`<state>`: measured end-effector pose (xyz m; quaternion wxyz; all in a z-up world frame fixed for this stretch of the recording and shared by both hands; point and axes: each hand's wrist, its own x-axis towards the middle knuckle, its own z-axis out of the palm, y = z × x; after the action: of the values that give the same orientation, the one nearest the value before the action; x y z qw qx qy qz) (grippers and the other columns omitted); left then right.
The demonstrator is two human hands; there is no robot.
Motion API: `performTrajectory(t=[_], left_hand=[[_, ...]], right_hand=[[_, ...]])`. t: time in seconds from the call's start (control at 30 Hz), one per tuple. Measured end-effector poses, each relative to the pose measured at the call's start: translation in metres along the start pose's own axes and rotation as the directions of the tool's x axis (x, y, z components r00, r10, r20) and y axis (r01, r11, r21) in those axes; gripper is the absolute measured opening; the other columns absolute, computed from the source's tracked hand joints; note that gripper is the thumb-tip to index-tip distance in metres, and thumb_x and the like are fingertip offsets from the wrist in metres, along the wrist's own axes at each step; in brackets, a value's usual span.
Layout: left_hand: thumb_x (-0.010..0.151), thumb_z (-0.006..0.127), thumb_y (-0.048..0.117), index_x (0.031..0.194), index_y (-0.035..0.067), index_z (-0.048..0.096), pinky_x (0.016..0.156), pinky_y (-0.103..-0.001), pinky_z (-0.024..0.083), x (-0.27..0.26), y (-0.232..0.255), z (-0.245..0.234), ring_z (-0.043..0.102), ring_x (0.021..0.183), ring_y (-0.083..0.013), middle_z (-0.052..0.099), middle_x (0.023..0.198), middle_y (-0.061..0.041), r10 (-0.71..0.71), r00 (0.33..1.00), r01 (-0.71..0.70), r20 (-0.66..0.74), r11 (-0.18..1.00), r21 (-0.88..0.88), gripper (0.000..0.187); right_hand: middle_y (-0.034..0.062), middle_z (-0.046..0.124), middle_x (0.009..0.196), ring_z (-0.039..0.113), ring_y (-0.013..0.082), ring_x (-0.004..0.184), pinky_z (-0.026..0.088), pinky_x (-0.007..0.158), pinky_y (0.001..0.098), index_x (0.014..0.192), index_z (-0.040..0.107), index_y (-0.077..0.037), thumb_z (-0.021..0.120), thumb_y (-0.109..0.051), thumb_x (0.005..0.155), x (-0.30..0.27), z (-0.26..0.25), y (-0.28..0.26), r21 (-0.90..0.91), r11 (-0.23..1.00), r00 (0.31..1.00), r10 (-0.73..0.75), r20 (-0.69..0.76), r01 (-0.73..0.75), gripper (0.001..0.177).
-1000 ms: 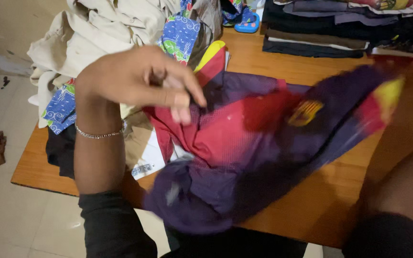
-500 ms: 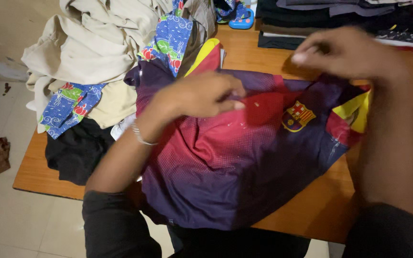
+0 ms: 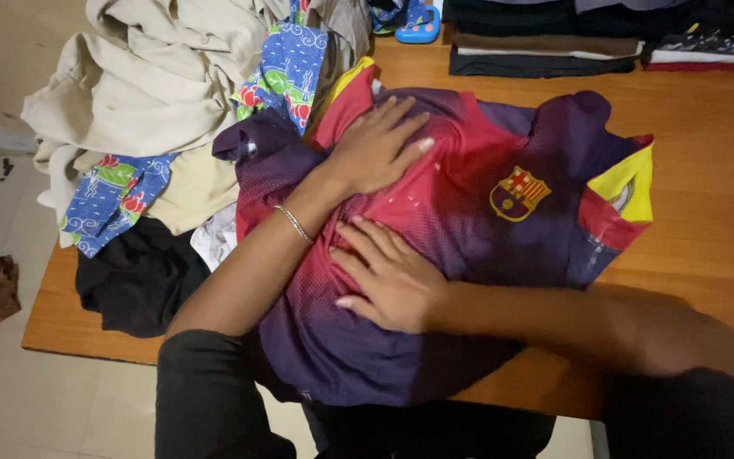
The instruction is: The person picks up a shirt from a pile, spreads it flat on a wooden surface, and folds it into a compact rectangular shape.
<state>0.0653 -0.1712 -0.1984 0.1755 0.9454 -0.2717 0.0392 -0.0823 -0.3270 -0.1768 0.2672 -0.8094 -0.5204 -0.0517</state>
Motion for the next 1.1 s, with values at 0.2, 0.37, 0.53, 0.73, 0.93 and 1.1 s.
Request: performTrajectory(t=[0.2, 0.37, 0.53, 0.73, 0.93, 1.1], left_hand=[[0.103, 0.049, 0.058, 0.151, 0.005, 0.049, 0.118, -0.053, 0.036, 0.007, -0.009, 0.004, 0.034, 0.148, -0.0475, 0.034, 0.160, -0.029, -0.150, 0.982, 0.155, -0.113, 0.987, 0.037, 0.071], [0.097, 0.055, 0.062, 0.150, 0.005, 0.046, 0.113, -0.057, 0.034, 0.006, 0.001, 0.001, 0.032, 0.144, -0.0484, 0.029, 0.159, -0.030, -0.260, 0.962, 0.265, -0.080, 0.962, 0.066, 0.079], [0.097, 0.063, 0.055, 0.125, 0.003, 0.066, 0.105, -0.056, 0.042, -0.005, 0.012, -0.010, 0.045, 0.133, -0.0468, 0.048, 0.147, -0.025, -0.003, 0.980, 0.023, -0.198, 0.995, 0.100, 0.059], [0.110, 0.059, 0.052, 0.104, 0.007, 0.071, 0.099, -0.047, 0.050, -0.010, 0.035, -0.026, 0.063, 0.111, -0.0312, 0.068, 0.112, -0.010, 0.091, 0.994, -0.097, 0.055, 0.987, 0.129, 0.047], [0.096, 0.065, 0.049, 0.143, 0.001, 0.052, 0.103, -0.055, 0.041, -0.029, 0.048, -0.035, 0.053, 0.124, -0.0406, 0.057, 0.133, -0.021, 0.214, 0.976, -0.210, -0.042, 0.975, 0.071, 0.068], [0.098, 0.064, 0.048, 0.155, 0.009, 0.046, 0.122, -0.061, 0.021, -0.067, 0.061, -0.034, 0.031, 0.149, -0.0457, 0.033, 0.161, -0.027, 0.395, 0.903, -0.342, -0.167, 0.899, 0.275, 0.071]], right_hand=[[0.0286, 0.030, 0.159, 0.027, 0.0507, 0.148, 0.026, 0.119, 0.0634, 0.145, 0.050, -0.005, 0.069, -0.044, 0.090, -0.044, -0.020, 0.007, -0.018, 0.999, 0.997, 0.046, -0.061, -0.047, 0.071], [0.0275, 0.037, 0.155, 0.034, 0.0478, 0.146, 0.029, 0.119, 0.0594, 0.142, 0.052, -0.005, 0.072, -0.040, 0.089, -0.066, -0.030, 0.020, -0.026, 0.991, 0.985, 0.128, -0.113, -0.132, 0.066], [0.0178, 0.058, 0.140, 0.056, 0.0388, 0.134, 0.045, 0.117, 0.0488, 0.136, 0.055, -0.007, 0.066, -0.030, 0.101, -0.072, -0.057, 0.117, 0.070, 0.908, 0.893, 0.420, -0.160, -0.414, 0.043], [0.0327, 0.044, 0.156, 0.038, 0.0526, 0.143, 0.027, 0.114, 0.0669, 0.148, 0.054, -0.001, 0.063, -0.044, 0.105, -0.100, -0.075, 0.208, -0.246, 0.766, 0.789, 0.493, -0.368, -0.594, 0.062], [0.0318, 0.044, 0.158, 0.037, 0.0522, 0.145, 0.027, 0.116, 0.0656, 0.149, 0.055, -0.001, 0.064, -0.044, 0.105, -0.110, -0.080, 0.228, -0.246, 0.781, 0.808, 0.492, -0.325, -0.575, 0.062], [0.0277, 0.049, 0.157, 0.045, 0.0456, 0.146, 0.034, 0.120, 0.0569, 0.148, 0.056, -0.002, 0.060, -0.042, 0.106, -0.121, -0.109, 0.247, -0.234, 0.884, 0.904, 0.350, -0.244, -0.405, 0.058]])
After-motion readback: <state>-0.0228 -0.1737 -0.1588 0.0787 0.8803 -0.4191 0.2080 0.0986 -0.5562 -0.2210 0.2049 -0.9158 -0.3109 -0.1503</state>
